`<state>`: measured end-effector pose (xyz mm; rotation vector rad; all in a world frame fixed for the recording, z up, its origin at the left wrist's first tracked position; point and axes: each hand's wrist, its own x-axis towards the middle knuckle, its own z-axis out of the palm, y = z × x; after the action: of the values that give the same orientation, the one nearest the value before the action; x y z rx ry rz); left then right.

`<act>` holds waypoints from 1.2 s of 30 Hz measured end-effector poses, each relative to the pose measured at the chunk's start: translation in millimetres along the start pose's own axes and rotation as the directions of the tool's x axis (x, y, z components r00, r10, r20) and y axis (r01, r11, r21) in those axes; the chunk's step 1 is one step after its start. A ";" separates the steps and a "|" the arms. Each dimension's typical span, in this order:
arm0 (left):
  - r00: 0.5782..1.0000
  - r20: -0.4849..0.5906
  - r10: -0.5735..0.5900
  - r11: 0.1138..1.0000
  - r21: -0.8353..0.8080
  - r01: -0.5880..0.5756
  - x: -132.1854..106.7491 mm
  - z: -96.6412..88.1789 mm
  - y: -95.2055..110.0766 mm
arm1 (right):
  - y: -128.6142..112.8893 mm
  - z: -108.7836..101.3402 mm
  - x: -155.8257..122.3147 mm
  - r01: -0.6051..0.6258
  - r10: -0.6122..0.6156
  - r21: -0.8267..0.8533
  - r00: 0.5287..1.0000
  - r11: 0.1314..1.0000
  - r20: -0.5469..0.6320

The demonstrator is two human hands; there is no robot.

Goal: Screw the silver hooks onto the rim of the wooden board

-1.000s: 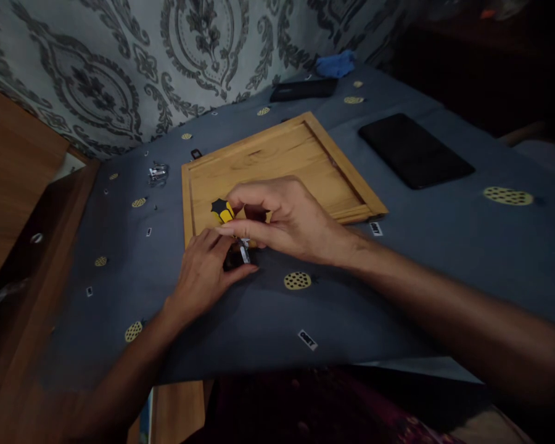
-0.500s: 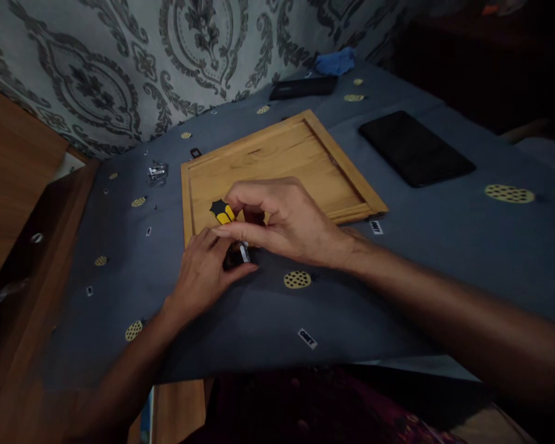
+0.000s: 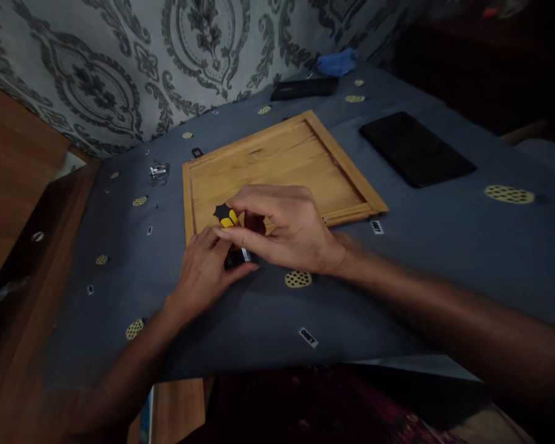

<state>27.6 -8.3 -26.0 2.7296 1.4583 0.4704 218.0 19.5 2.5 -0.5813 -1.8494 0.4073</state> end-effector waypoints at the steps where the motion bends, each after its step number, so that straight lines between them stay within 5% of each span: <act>1: 1.000 0.003 0.002 1.000 -0.003 -0.002 -0.2 0.3 -0.2 | 0.3 0.7 -0.5 0.020 -0.020 -0.015 1.000 1.000 0.002; 5: 1.000 -0.010 0.008 1.000 -0.012 -0.008 0.5 -0.3 0.1 | -3.0 -0.6 1.3 0.007 -0.006 0.023 1.000 1.000 -0.018; 12: 0.999 0.049 -0.007 1.000 -0.008 0.007 4.0 -4.8 3.1 | -11.9 -11.4 11.5 -0.237 0.274 0.260 0.955 0.936 -0.114; 36: 0.999 0.032 -0.003 0.999 0.040 0.002 2.4 -3.1 2.3 | 3.5 -0.5 2.0 -0.083 0.085 0.102 0.996 0.991 -0.016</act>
<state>30.0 -8.1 -22.0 2.7518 1.4796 0.4004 218.6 23.6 2.3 -0.5934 -1.7783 0.5459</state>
